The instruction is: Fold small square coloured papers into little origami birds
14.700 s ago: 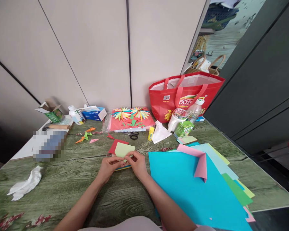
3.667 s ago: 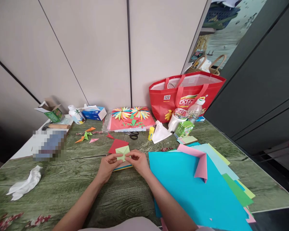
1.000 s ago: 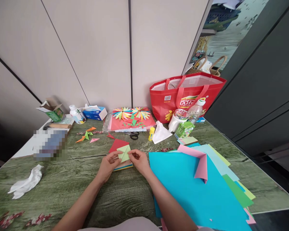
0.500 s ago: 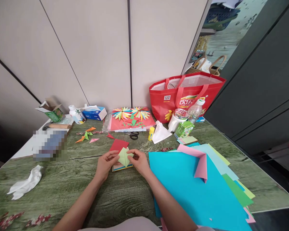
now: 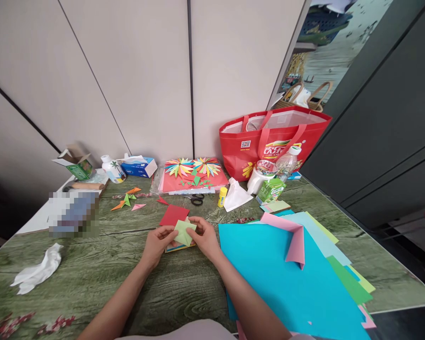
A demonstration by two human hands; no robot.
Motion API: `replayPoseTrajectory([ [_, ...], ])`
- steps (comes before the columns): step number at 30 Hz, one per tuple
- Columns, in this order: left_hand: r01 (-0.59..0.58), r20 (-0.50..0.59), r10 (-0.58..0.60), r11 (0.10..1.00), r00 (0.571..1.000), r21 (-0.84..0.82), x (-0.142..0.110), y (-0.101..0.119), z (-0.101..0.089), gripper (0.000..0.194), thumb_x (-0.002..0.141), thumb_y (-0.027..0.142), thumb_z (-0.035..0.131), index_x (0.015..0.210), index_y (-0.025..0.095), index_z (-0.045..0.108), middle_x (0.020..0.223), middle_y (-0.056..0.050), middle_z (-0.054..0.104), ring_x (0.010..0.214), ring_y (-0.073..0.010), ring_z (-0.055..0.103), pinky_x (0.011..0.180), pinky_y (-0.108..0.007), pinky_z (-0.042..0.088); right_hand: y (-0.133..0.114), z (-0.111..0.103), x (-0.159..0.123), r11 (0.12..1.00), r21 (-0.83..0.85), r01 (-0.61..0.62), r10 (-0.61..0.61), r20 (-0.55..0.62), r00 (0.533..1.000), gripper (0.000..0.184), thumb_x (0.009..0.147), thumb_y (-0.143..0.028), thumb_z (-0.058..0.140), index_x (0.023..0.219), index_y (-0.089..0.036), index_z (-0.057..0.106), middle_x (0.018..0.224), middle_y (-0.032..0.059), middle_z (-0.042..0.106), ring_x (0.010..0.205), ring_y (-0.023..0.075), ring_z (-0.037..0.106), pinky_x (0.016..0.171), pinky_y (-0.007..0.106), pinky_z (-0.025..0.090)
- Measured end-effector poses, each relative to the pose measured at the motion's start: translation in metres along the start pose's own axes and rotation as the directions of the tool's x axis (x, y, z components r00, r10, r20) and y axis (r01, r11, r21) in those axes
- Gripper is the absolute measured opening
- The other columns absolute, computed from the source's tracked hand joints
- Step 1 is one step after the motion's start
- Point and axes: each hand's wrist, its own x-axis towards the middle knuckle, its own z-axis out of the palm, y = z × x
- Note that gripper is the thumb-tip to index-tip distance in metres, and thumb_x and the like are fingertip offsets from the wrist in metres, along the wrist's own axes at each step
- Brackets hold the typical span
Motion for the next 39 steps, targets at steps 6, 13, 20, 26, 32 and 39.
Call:
replayPoseTrajectory([
  [6, -0.074, 0.007, 0.075, 0.997, 0.997, -0.033, 0.003, -0.005, -0.004, 0.018, 0.061, 0.028, 0.068, 0.072, 0.015, 0.066, 0.079, -0.006, 0.069, 0.071, -0.0188, 0.064, 0.069, -0.030, 0.049, 0.003, 0.001, 0.000, 0.998, 0.057, -0.020, 0.018, 0.045, 0.999, 0.021, 0.064, -0.033, 0.066, 0.077, -0.019, 0.060, 0.070, 0.0006, 0.062, 0.064, 0.0159, 0.058, 0.053, 0.028, 0.052],
  [13, -0.208, 0.082, 0.215, 0.974, 0.973, -0.085, 0.003, -0.003, -0.002, 0.023, 0.055, 0.016, 0.070, 0.078, 0.017, 0.068, 0.124, -0.011, 0.048, 0.107, -0.0247, 0.051, 0.087, -0.034, 0.042, 0.002, 0.000, 0.002, 0.960, 0.067, 0.271, -0.266, -0.073, 0.961, 0.009, 0.062, -0.020, 0.068, 0.071, -0.022, 0.067, 0.089, 0.0039, 0.057, 0.086, 0.0174, 0.057, 0.076, 0.032, 0.049],
  [20, -0.069, 0.104, 0.077, 0.995, 0.992, -0.078, 0.001, -0.004, -0.003, 0.021, 0.051, 0.017, 0.073, 0.072, 0.015, 0.070, 0.116, -0.012, 0.057, 0.103, -0.0283, 0.054, 0.084, -0.037, 0.045, 0.007, -0.001, 0.004, 0.961, 0.102, 0.257, -0.243, -0.129, 0.961, 0.005, 0.062, -0.020, 0.067, 0.067, -0.021, 0.066, 0.099, 0.0055, 0.055, 0.091, 0.0188, 0.057, 0.078, 0.034, 0.049],
  [26, -0.061, 0.042, 0.064, 0.996, 0.997, -0.066, 0.001, -0.004, -0.002, 0.024, 0.048, 0.017, 0.073, 0.071, 0.014, 0.069, 0.113, -0.011, 0.059, 0.100, -0.0267, 0.056, 0.084, -0.034, 0.045, 0.013, 0.000, 0.004, 0.965, 0.182, 0.190, -0.189, -0.021, 0.982, 0.021, 0.057, -0.017, 0.071, 0.076, -0.020, 0.064, 0.105, 0.0047, 0.051, 0.094, 0.0194, 0.058, 0.083, 0.034, 0.047],
  [32, -0.076, 0.054, 0.078, 0.996, 0.995, -0.039, 0.000, 0.000, 0.000, 0.024, 0.050, 0.022, 0.073, 0.072, 0.014, 0.069, 0.112, -0.012, 0.059, 0.100, -0.0274, 0.057, 0.083, -0.035, 0.046, 0.013, 0.001, 0.003, 0.983, 0.106, 0.149, -0.157, 0.075, 0.985, 0.028, 0.053, -0.017, 0.074, 0.078, -0.019, 0.062, 0.095, 0.0040, 0.052, 0.088, 0.0188, 0.058, 0.076, 0.030, 0.048],
  [39, -0.092, 0.016, 0.093, 0.995, 0.996, -0.041, 0.001, -0.002, 0.000, 0.023, 0.051, 0.020, 0.072, 0.073, 0.014, 0.069, 0.112, -0.011, 0.060, 0.093, -0.0254, 0.060, 0.081, -0.033, 0.048, 0.016, 0.001, 0.004, 0.978, 0.175, 0.115, -0.117, 0.002, 0.993, 0.025, 0.053, -0.020, 0.075, 0.074, -0.019, 0.061, 0.093, 0.0020, 0.055, 0.081, 0.0166, 0.060, 0.075, 0.030, 0.049],
])
